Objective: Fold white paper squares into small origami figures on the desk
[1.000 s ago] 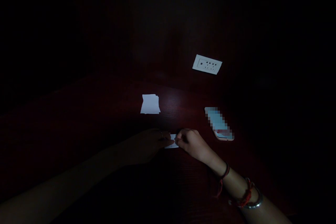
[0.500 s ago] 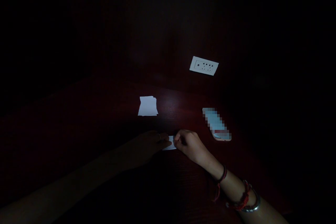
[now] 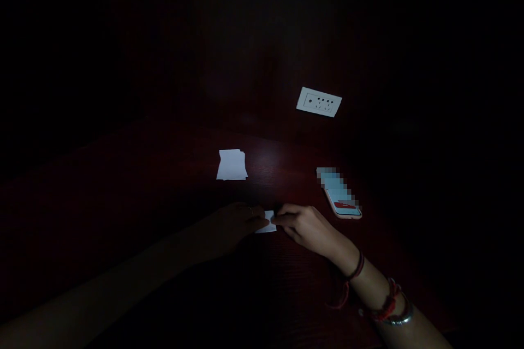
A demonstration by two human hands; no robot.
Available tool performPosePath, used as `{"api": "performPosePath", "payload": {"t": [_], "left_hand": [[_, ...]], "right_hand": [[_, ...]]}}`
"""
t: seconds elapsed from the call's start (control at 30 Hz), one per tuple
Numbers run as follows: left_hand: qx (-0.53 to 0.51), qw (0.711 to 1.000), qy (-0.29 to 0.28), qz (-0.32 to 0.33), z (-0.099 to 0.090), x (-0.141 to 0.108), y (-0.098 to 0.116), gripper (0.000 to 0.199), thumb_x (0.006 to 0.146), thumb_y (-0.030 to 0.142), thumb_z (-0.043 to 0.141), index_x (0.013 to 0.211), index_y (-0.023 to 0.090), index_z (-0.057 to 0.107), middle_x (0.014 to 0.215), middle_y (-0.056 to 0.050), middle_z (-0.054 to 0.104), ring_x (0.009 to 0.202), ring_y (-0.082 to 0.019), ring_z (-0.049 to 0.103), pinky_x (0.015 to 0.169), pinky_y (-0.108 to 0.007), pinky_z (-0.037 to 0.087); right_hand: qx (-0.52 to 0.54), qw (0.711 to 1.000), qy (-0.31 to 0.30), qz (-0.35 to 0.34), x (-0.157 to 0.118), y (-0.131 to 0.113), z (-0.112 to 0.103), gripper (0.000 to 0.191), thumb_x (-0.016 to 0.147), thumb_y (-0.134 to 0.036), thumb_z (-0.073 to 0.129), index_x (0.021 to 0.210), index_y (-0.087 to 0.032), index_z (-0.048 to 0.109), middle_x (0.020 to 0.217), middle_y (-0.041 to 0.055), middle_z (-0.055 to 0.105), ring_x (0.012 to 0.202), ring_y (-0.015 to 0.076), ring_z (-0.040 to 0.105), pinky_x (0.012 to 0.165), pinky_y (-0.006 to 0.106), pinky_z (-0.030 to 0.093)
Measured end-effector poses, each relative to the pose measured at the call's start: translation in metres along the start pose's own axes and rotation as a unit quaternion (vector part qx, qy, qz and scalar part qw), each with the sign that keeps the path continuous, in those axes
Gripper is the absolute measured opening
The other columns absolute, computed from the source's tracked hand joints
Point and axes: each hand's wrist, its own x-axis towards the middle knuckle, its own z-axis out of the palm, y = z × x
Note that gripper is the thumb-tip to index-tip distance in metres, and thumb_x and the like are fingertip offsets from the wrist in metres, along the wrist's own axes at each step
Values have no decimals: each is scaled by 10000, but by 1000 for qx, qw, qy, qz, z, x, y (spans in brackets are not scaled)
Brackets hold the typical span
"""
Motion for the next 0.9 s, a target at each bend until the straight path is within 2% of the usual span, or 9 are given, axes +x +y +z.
{"api": "performPosePath", "payload": {"t": [0.23, 0.57, 0.73, 0.9], "left_hand": [[12, 1000, -5, -8, 2, 0, 1, 350, 815, 92, 397, 1148, 187, 452, 1134, -72, 495, 925, -210, 503, 788, -344, 385], [7, 1000, -3, -11, 4, 0, 0, 351, 808, 77, 405, 1137, 186, 461, 1139, -76, 496, 958, -209, 498, 814, -344, 377], [4, 1000, -12, -18, 10, -3, -3, 380, 799, 84, 423, 1159, 202, 446, 1191, -60, 467, 999, -211, 478, 850, -356, 363], [-16, 1000, 5, -21, 18, -8, -8, 419, 793, 94, 449, 1188, 233, 424, 1214, -55, 445, 1056, -201, 443, 888, -351, 348]], "right_hand": [[-31, 999, -10, -14, -1, -1, -2, 335, 814, -116, 414, 1079, -273, 547, 934, 18, 566, 771, 109, 558, 668, 198, 401], [-70, 997, -15, -14, 0, -4, -4, 287, 814, -141, 414, 1022, -246, 581, 935, 18, 582, 749, 115, 566, 639, 213, 402], [-58, 998, -19, -17, -1, -3, -6, 275, 802, -129, 415, 969, -237, 605, 962, 12, 586, 785, 121, 567, 674, 220, 412], [-38, 999, -24, -14, -3, 0, -6, 274, 796, -123, 415, 957, -223, 613, 958, 16, 587, 805, 123, 566, 721, 224, 412]]}}
